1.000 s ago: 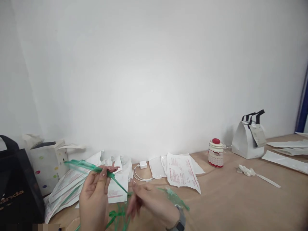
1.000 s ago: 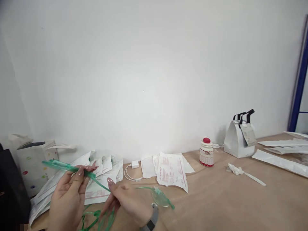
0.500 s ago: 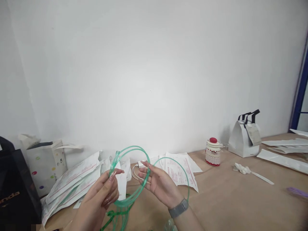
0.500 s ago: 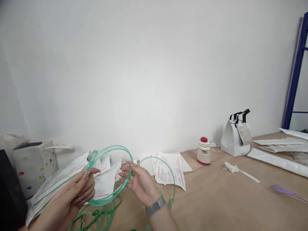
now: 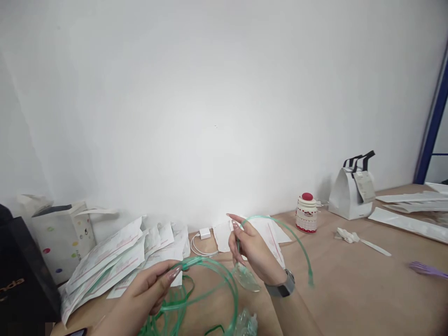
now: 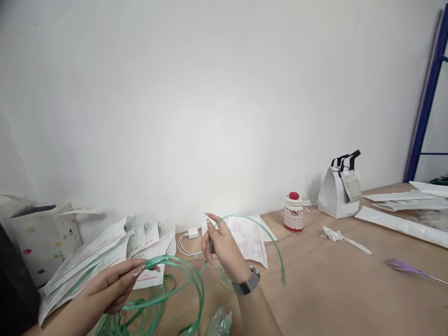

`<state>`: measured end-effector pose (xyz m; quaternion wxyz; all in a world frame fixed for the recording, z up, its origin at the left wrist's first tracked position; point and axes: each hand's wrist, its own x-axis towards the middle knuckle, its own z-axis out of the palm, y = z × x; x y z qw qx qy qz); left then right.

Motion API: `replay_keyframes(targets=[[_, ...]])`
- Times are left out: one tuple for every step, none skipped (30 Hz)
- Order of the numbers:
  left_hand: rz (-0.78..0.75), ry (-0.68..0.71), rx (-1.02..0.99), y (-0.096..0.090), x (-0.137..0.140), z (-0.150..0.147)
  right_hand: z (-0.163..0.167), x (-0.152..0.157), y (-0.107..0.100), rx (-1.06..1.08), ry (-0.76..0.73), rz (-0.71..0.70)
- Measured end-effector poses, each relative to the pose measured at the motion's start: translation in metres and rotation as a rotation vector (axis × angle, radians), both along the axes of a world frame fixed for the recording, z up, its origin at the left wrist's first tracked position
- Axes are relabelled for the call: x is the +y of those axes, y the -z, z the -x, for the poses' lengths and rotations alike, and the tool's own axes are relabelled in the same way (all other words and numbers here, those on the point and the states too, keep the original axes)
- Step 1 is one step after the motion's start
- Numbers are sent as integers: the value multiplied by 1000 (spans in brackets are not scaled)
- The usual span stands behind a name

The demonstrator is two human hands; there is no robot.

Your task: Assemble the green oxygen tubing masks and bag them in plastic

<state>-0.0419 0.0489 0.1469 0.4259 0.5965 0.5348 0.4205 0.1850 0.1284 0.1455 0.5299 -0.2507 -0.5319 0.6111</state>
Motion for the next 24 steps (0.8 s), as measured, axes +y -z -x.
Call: replay_keyframes(targets=[[7,38,-21,1,-1,-3,3,-1,2,-97,74,-42],[9,58,-42,1,-1,-6,7,-2,5,-206,136,-95],[2,56,-57,2,-2,-10,10,-4,7,-321,176,-163],[-10,37,-60,2,-2,-14,13,-6,9,-439,190,-245],[-25,8,-55,2,-2,-18,16,-9,11,-554,171,-331],[-39,-16,-48,2,-2,-21,18,-11,11,-656,132,-408],[-50,-29,-45,1,-1,-24,18,-14,12,-737,86,-465],[-57,-30,-48,1,-1,-26,18,-16,11,-792,48,-499],[-60,-24,-58,0,0,-28,18,-18,11,-819,25,-512],[-67,-24,-73,-1,1,-30,17,-20,10,-822,20,-515],[-77,-32,-90,-2,2,-31,16,-21,9,-807,29,-514],[-87,-44,-108,-2,2,-32,15,-21,8,-787,46,-517],[-98,-61,-128,-3,2,-33,15,-22,7,-773,56,-519],[-106,-78,-152,-3,2,-33,14,-22,6,-766,61,-518],[-107,-86,-180,-3,2,-33,14,-22,6,-764,63,-515],[-99,-88,-213,-3,3,-33,14,-22,5,-764,63,-512],[-80,-79,-251,-3,3,-33,15,-22,5,-762,59,-510],[-57,-62,-291,-3,4,-32,15,-22,4,-756,54,-508],[-30,-43,-326,-2,5,-32,15,-22,3,-746,52,-508],[-9,-31,-359,-1,7,-31,14,-23,1,-730,63,-511],[0,-42,-389,1,9,-32,14,-24,-1,-706,95,-518],[1,-74,-412,2,11,-33,12,-26,-4,-674,144,-538],[-14,-132,-428,4,13,-34,11,-28,-8,-645,200,-577],[-39,-199,-439,5,14,-37,10,-32,-11,-630,248,-634]])
